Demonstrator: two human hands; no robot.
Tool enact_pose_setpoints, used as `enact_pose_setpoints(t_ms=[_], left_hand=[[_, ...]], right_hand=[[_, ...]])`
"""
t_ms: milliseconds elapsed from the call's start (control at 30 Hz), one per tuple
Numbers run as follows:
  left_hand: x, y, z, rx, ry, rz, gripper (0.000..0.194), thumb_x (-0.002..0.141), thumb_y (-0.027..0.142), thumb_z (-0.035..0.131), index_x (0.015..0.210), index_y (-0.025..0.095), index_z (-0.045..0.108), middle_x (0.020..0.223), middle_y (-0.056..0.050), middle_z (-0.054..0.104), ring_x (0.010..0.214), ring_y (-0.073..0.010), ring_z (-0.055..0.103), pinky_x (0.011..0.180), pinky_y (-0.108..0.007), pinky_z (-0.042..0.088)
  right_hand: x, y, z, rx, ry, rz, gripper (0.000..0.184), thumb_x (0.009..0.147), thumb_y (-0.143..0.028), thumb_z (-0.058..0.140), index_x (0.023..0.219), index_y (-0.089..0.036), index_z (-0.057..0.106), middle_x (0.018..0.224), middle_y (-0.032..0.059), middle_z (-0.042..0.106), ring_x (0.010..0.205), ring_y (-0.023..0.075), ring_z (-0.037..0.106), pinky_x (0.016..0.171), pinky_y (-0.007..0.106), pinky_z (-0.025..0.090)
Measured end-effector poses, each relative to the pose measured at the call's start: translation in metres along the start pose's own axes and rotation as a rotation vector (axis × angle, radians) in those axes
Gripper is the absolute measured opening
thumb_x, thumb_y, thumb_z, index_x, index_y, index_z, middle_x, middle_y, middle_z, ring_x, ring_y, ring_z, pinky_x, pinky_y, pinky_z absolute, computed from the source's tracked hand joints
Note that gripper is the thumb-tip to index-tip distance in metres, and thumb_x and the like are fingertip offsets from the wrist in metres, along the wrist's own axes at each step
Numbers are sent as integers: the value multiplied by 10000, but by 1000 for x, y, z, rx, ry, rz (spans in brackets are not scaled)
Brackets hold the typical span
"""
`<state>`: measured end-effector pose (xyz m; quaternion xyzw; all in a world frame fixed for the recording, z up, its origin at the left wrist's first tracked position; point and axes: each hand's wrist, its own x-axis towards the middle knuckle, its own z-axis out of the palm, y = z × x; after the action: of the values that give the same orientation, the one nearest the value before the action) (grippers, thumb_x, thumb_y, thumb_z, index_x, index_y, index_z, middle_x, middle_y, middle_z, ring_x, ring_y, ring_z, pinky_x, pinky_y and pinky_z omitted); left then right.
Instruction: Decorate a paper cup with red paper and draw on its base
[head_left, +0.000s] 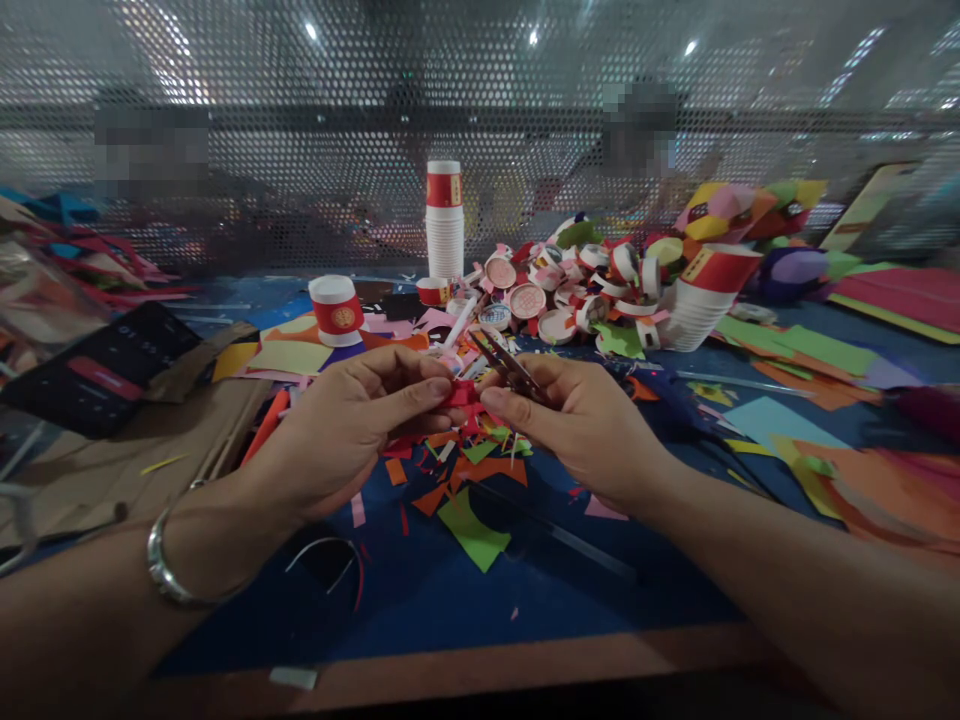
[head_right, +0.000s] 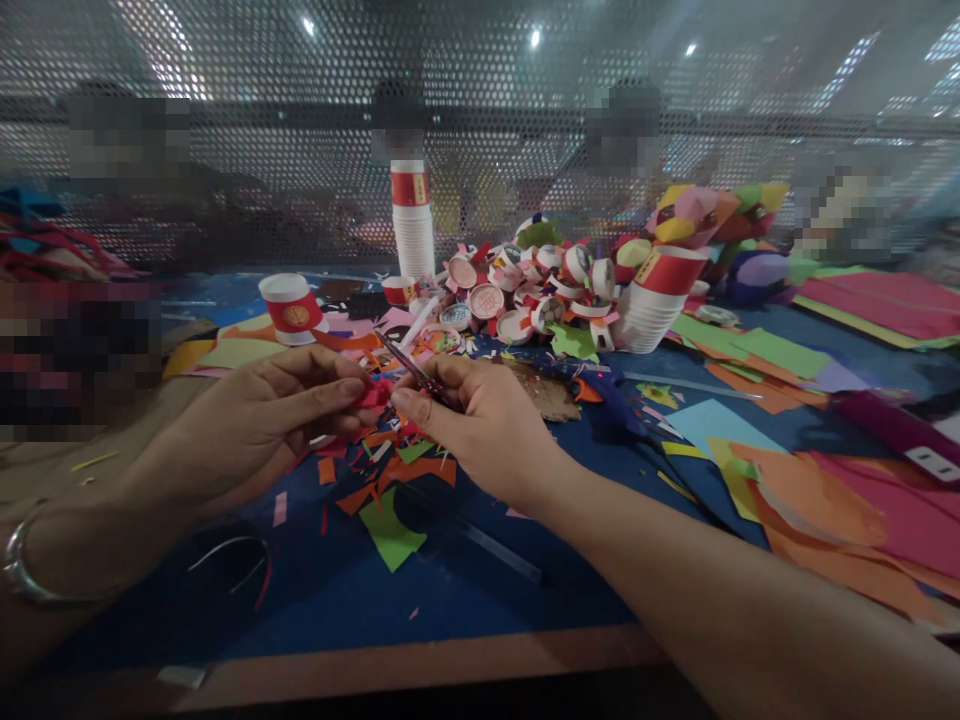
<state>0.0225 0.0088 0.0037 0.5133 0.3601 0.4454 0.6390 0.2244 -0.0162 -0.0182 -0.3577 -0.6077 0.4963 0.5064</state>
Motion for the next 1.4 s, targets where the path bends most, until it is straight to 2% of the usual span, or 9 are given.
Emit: enact_pose_setpoints(t_ms=[200, 333, 467, 667, 800, 967, 1067, 1200, 1400], left_hand=[[0, 1, 2, 251, 61, 171, 90, 794, 125, 803, 844, 150, 732, 785, 14, 739, 640, -99, 733, 636, -167, 629], [-2, 1, 2, 366, 48, 218, 66, 823, 111, 767, 845, 159, 726, 780, 13, 741, 681, -96, 734, 669, -160, 625], [-3, 1, 3, 396, 12, 192, 37, 848, 162, 770, 840, 168, 735, 756, 8, 749, 663, -87, 716, 623, -136, 587], [-4, 1, 5, 354, -8, 156, 152, 785, 262, 852, 821, 165, 740, 739, -4, 751, 646, -106, 698, 610, -171, 570], [-3, -2, 1, 255, -31, 90, 209, 754, 310, 879, 837, 170, 747, 780, -15, 763, 700, -121, 718, 678, -192, 591], [-1, -3, -3, 119, -77, -5, 202, 766, 292, 873, 859, 159, 752, 825, -29, 770, 758, -133, 741, 752, -211, 617], [0, -2, -3, 98, -77, -17, 198, 743, 240, 888, 872, 163, 758, 844, -22, 768, 772, -127, 739, 765, -207, 620], [2, -3, -5, 136, -58, 44, 186, 735, 214, 889, 857, 171, 756, 814, 4, 750, 754, -114, 729, 765, -208, 623], [-1, 1, -2, 399, -26, 215, 233, 712, 210, 896, 863, 153, 728, 793, 5, 746, 699, -111, 718, 672, -186, 609]], right_hand=[[0, 0, 2, -91, 18, -29, 234, 802, -325, 835, 907, -181, 683, 808, -17, 655, 721, 114, 578, 662, 231, 471], [-3, 2, 2, -167, 46, -76, 320, 791, -291, 841, 1030, -185, 656, 786, -30, 619, 664, 104, 529, 606, 232, 439], [-6, 5, 1, -334, 1, -133, 296, 859, -275, 774, 1115, -209, 638, 666, -71, 516, 574, 91, 434, 549, 236, 374], [-5, 4, 2, -420, -29, -203, 179, 901, -254, 711, 1052, -177, 654, 735, -36, 605, 601, 89, 486, 561, 239, 377], [-5, 4, 2, -418, -29, -209, 147, 907, -246, 694, 1036, -178, 670, 774, -20, 640, 651, 104, 533, 594, 244, 407], [-6, 6, 0, -430, -22, -195, 157, 930, -272, 669, 1057, -180, 675, 828, -4, 678, 712, 124, 590, 648, 258, 454], [-6, 7, -1, -426, 1, -184, 191, 928, -299, 680, 1079, -181, 675, 819, -4, 684, 702, 125, 595, 637, 259, 452], [-4, 6, -1, -367, 25, -168, 225, 894, -325, 738, 1063, -183, 696, 827, -10, 691, 693, 110, 590, 616, 238, 440], [-1, 2, -1, -279, -10, -121, 199, 900, -367, 743, 906, -174, 698, 753, -31, 645, 625, 84, 515, 552, 218, 397]])
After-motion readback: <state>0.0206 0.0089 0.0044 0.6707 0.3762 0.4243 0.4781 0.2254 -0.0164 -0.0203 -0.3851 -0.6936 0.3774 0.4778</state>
